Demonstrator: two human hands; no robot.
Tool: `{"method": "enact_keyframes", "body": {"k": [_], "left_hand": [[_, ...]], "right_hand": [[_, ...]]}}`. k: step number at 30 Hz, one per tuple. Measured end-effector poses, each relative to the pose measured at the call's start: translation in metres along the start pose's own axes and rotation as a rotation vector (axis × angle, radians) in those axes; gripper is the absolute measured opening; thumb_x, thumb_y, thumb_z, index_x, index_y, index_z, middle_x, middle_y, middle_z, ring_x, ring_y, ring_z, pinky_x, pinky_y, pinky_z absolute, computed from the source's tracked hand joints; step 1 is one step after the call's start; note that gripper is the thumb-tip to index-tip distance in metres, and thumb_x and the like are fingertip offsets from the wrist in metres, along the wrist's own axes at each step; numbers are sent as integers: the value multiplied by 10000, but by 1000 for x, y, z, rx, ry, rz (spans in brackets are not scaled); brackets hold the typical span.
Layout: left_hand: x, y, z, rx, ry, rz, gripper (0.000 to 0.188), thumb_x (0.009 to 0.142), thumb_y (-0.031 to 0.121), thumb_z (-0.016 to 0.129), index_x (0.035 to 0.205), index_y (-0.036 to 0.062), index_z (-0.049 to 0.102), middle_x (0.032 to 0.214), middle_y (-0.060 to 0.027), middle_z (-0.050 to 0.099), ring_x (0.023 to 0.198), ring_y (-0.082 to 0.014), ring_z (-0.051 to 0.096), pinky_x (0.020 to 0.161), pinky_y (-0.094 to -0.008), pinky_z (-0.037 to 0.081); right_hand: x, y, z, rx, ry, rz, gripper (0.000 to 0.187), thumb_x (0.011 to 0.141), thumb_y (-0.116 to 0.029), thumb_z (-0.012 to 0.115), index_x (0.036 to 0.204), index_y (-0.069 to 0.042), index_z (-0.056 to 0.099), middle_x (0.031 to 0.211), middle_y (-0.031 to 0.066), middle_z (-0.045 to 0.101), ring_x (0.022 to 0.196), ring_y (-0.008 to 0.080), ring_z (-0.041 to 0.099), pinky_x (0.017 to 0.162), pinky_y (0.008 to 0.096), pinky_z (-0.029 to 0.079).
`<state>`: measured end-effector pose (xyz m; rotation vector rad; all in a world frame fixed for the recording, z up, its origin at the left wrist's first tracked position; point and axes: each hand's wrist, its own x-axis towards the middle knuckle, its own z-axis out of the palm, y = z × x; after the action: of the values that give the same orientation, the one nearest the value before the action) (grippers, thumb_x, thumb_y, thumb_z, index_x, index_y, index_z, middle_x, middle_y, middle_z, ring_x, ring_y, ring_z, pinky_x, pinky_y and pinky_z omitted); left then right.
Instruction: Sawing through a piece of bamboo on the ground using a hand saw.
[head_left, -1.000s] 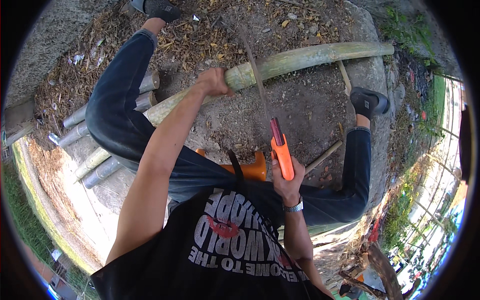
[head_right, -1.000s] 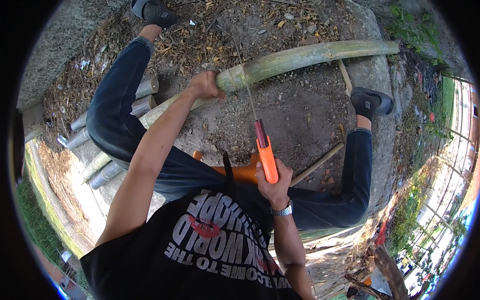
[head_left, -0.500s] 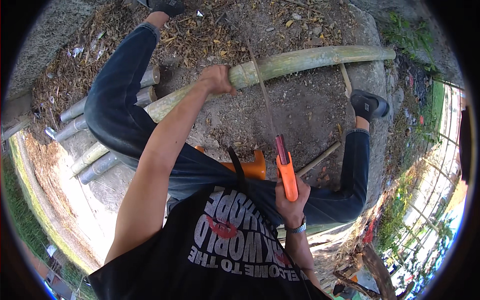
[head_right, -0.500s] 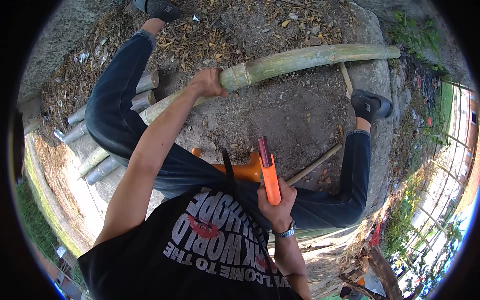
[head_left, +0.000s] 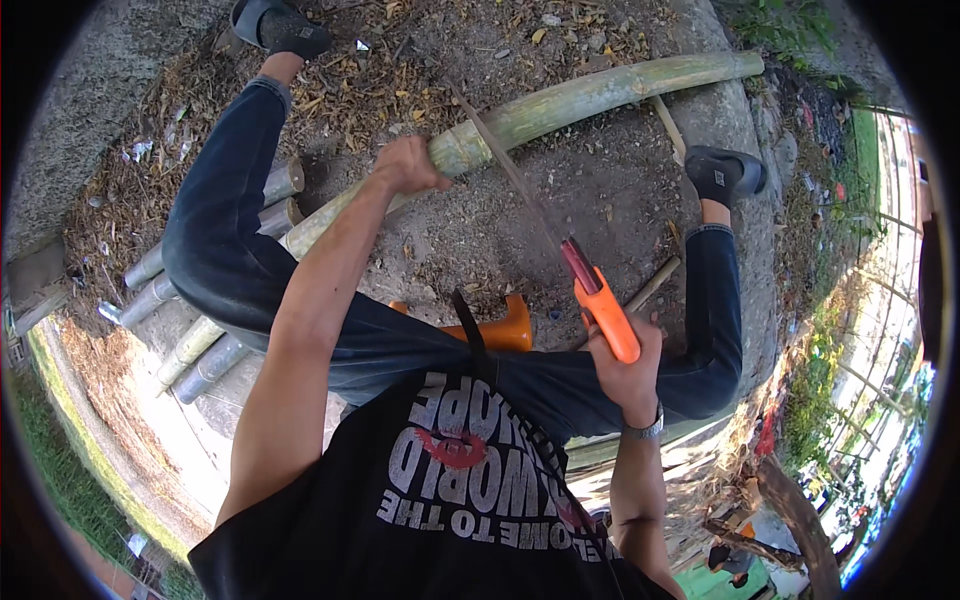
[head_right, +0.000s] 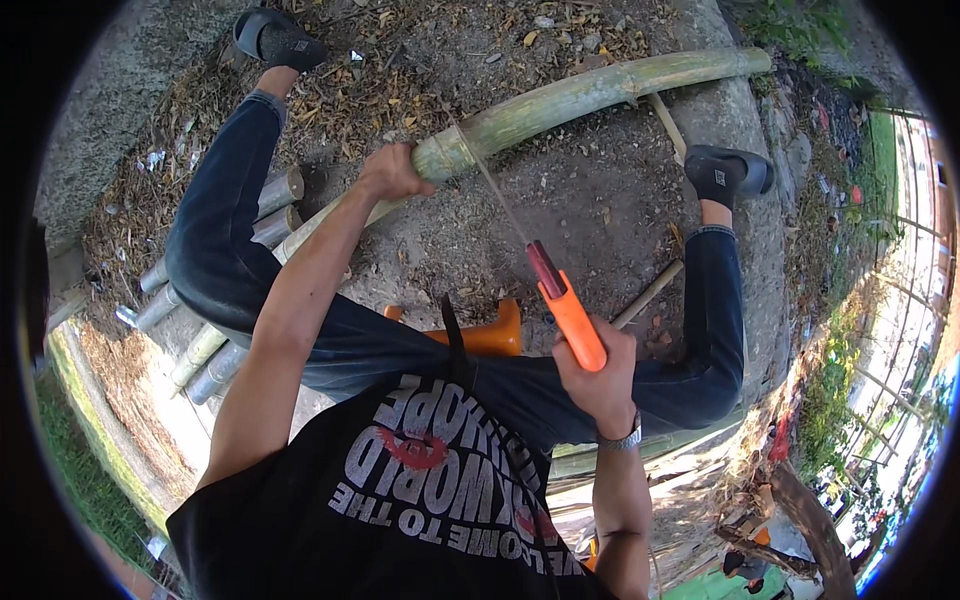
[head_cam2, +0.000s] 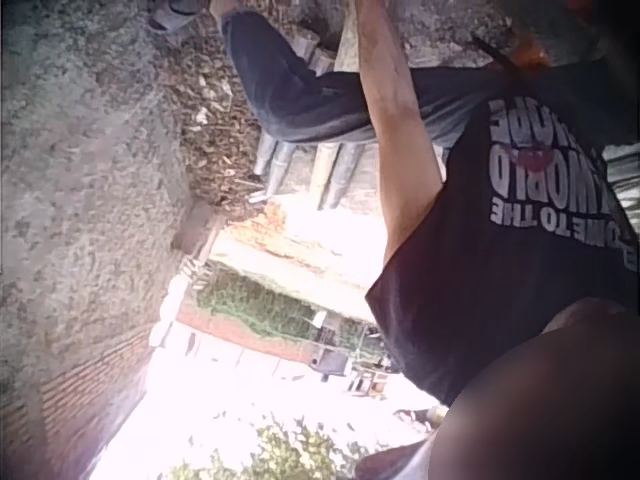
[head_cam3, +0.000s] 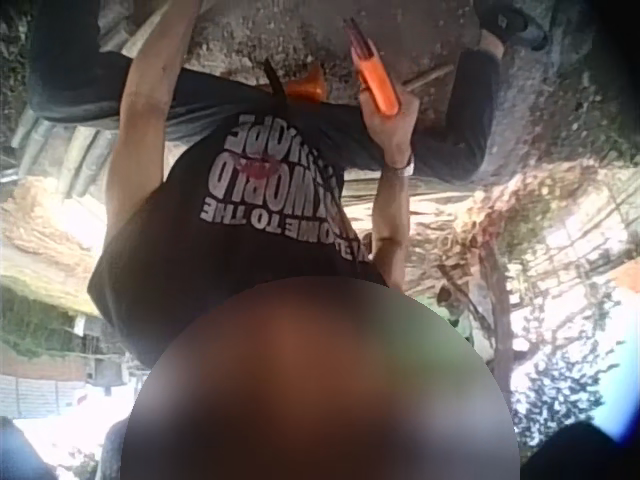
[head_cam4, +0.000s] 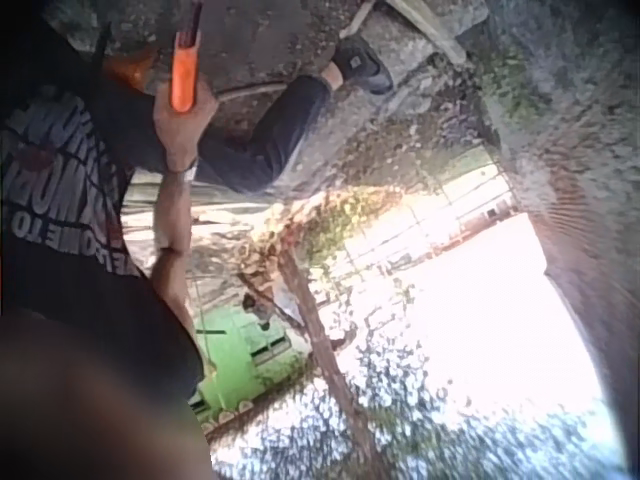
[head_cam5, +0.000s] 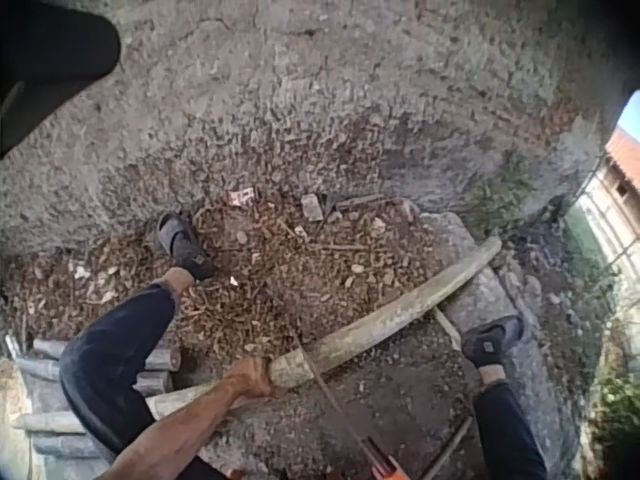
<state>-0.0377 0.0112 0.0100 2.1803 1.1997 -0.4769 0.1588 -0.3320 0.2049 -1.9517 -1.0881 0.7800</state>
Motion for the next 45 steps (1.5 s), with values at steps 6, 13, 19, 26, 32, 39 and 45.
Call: {"method": "enact_keyframes", "body": {"k": [6,13,19,26,32,39,45], "left_hand": [[10,18,-9,-28,-81,-48,716,693,481,891,1212,27,698,1085,-164,760,978,-289,743,888,-411,601],[-13,23,-3,-43,-40,-79,806,644,465,851,1286,16,662,1086,-216,771,986,-340,767,890,-463,624],[-15,42,2,16,27,-64,862,654,474,855,1353,36,604,1082,-204,776,1012,-369,765,920,-454,618],[-28,39,11,12,75,-92,858,643,441,883,1330,20,588,1078,-211,774,1014,-391,761,934,-475,612],[-31,37,18,55,137,-76,767,705,429,856,1306,18,614,1071,-218,775,1016,-375,767,917,-458,624],[-23,29,25,27,113,-71,817,691,485,856,1326,40,598,1039,-209,777,975,-381,769,889,-475,618],[-22,31,25,32,126,-75,832,688,492,852,1338,42,595,1027,-213,775,954,-377,768,889,-479,615]], "right_hand": [[-31,3,40,-66,-2,-25,84,850,-31,672,902,26,704,680,22,678,598,98,642,571,290,504],[12,-2,-50,-26,-147,-18,126,858,-49,769,954,28,742,722,90,668,593,128,623,575,285,470],[-3,-146,-83,-4,432,-127,241,765,-56,753,906,130,695,723,120,641,645,224,632,635,326,507],[52,-72,-3,185,217,-224,218,928,-106,751,1020,89,720,757,102,673,632,160,621,622,319,504],[133,18,113,141,155,-303,160,921,-130,754,1001,8,739,753,155,685,625,304,674,611,390,512],[157,40,126,181,47,-107,153,916,-111,727,1001,15,740,768,147,698,643,270,682,633,383,525],[160,30,127,106,58,-216,142,910,-108,723,985,12,731,791,156,712,675,304,701,655,395,537]]}}
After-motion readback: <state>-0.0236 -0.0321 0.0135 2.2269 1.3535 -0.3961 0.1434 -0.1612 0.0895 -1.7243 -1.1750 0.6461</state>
